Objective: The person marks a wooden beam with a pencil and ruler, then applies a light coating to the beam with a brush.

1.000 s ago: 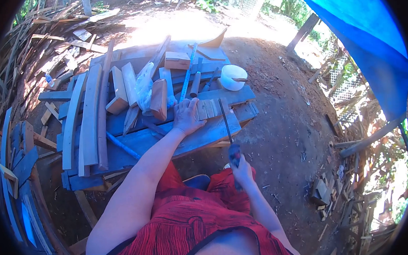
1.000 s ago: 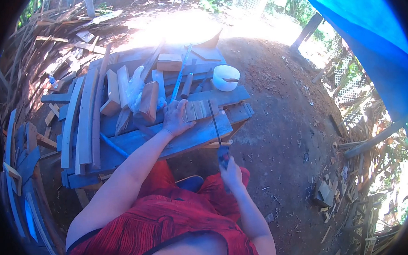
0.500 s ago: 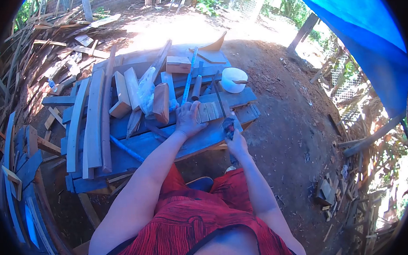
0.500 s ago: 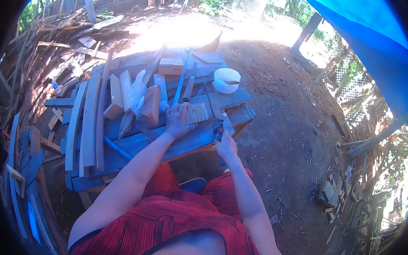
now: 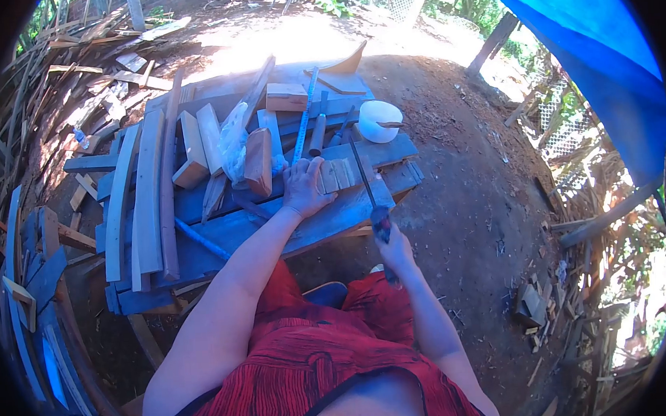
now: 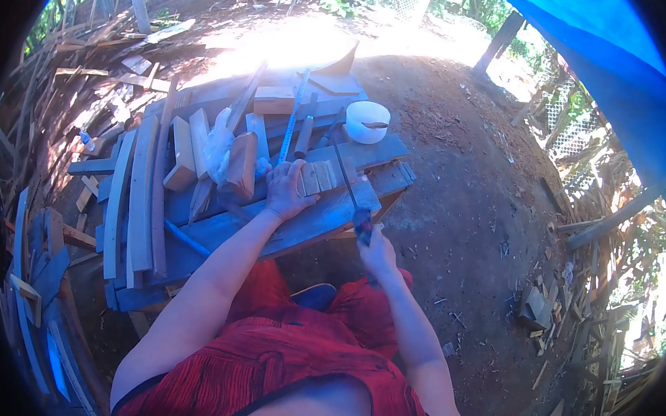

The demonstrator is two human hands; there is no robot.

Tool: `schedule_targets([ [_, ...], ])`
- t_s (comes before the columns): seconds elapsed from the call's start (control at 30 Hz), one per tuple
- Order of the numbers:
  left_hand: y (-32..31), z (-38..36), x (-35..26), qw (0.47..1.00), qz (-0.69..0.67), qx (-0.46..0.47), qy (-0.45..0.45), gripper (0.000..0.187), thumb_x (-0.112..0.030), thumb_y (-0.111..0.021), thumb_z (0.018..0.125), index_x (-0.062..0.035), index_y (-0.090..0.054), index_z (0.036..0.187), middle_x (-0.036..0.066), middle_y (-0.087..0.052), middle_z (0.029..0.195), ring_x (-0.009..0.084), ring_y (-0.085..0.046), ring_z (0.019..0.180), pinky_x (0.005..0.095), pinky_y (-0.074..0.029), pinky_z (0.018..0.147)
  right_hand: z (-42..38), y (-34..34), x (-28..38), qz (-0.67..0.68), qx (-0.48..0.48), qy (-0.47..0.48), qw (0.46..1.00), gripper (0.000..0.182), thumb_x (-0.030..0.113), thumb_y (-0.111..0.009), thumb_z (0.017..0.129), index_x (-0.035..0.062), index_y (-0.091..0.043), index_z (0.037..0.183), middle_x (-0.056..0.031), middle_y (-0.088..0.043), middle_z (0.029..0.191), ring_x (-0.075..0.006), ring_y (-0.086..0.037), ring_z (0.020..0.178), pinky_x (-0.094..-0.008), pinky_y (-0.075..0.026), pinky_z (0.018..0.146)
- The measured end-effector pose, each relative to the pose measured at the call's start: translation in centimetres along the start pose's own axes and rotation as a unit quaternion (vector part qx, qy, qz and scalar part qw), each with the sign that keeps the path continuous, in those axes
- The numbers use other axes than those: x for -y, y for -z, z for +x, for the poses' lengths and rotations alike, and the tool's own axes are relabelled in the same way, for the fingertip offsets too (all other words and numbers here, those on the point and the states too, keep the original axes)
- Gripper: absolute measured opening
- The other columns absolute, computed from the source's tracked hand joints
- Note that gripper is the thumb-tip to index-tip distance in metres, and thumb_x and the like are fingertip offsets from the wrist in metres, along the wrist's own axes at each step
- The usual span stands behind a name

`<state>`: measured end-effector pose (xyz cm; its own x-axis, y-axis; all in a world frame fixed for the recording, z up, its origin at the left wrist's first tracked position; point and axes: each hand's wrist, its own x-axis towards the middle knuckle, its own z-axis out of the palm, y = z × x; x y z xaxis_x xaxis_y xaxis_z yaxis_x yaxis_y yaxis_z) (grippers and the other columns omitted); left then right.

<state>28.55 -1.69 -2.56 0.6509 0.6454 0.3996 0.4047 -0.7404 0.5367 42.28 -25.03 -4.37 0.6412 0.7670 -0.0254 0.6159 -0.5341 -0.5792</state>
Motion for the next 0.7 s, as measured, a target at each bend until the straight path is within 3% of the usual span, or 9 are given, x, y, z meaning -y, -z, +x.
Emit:
schedule_targets([
  [0.17,-0.5,-0.2,0.0,0.999,0.020,-0.026,-0.010,0.080,-0.039,-0.081,0.057,-0.0151,-0.043,0.124,0.008,-0.048,0.108,0.0291,-0.044,0.112,0.0495,-0.023,0.103,5.4,-1.0,3.0,-0.043,-0.022,-0.014,0.999,0.038,0.028,-0.058,0.085,0.0011,-0.048,0.110,-0.0276,-0.063,0.092,-0.0461,-0.060,0.091,-0.0523,-0.046,0.078],
  [0.43,-0.2,-0.1,-0.2,1.000,0.017,-0.018,-0.001,0.079,-0.038,-0.081,0.058,-0.0154,-0.043,0.123,0.008,-0.048,0.108,0.0291,-0.044,0.112,0.0503,-0.021,0.104,-4.2,-0.7,-0.7,0.016,0.006,-0.025,1.000,0.036,0.026,-0.059,0.085,0.0018,-0.047,0.109,-0.0266,-0.064,0.091,-0.0451,-0.061,0.089,-0.0518,-0.046,0.075],
  [0.5,-0.2,-0.1,-0.2,0.999,0.024,-0.027,-0.008,0.078,-0.038,-0.081,0.058,-0.0152,-0.043,0.122,0.009,-0.048,0.107,0.0292,-0.044,0.110,0.0479,-0.025,0.101,-6.5,-0.5,-1.4,0.029,0.016,-0.056,0.998,0.034,0.025,-0.058,0.085,0.0022,-0.048,0.108,-0.0266,-0.064,0.090,-0.0451,-0.061,0.088,-0.0520,-0.046,0.075],
  [0.7,-0.2,0.0,0.2,1.000,0.001,-0.016,-0.020,0.079,-0.039,-0.081,0.058,-0.0148,-0.043,0.123,0.009,-0.048,0.106,0.0293,-0.045,0.109,0.0452,-0.029,0.095,-2.7,0.3,-0.4,-0.007,0.009,-0.032,0.999,0.036,0.026,-0.059,0.085,0.0021,-0.048,0.108,-0.0266,-0.063,0.090,-0.0453,-0.061,0.090,-0.0524,-0.046,0.075],
])
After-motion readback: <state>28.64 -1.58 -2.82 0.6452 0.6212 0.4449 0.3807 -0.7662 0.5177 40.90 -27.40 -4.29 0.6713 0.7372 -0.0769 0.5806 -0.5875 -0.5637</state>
